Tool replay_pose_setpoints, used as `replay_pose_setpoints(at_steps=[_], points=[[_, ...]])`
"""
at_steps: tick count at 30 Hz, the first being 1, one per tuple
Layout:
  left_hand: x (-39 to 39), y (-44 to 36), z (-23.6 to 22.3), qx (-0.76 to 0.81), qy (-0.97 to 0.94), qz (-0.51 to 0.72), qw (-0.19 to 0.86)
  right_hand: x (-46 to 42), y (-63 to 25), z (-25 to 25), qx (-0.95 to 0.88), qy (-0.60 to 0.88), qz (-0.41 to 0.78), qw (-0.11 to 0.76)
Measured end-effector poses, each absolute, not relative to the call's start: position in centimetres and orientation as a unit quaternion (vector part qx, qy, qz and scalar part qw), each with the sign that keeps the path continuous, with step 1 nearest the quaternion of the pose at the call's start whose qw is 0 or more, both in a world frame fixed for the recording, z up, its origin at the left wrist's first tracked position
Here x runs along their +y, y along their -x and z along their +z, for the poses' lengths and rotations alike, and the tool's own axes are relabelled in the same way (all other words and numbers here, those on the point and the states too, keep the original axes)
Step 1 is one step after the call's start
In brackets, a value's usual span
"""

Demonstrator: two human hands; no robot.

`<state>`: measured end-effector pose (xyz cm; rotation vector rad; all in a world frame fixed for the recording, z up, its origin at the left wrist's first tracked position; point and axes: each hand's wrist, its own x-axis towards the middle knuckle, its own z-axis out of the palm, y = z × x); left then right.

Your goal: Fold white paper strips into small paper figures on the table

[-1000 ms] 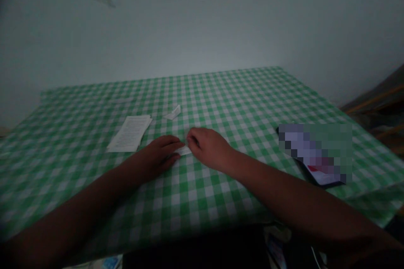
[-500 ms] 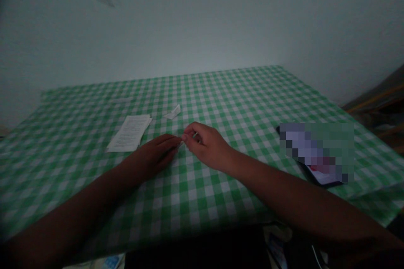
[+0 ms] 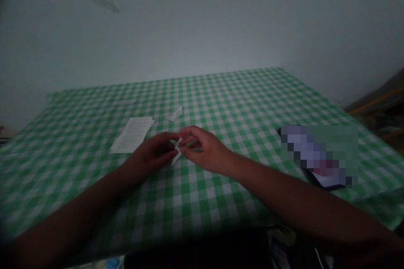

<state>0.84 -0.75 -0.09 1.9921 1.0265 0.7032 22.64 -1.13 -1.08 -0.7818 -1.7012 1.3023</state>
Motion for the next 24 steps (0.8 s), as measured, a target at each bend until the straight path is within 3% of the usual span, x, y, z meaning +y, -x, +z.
replay_pose_setpoints(at_steps=[6, 24], points=[[-1.0, -0.8, 0.0, 0.404, -0.73, 0.294, 0.466, -1.1, -22.5, -0.9, -0.678, 0.317, 0.513, 0.42], [-0.5, -0.9, -1.4, 0.346, -0.744, 0.347, 0.455, -0.7, -22.2, -1.8, -0.667, 0.31, 0.527, 0.427]])
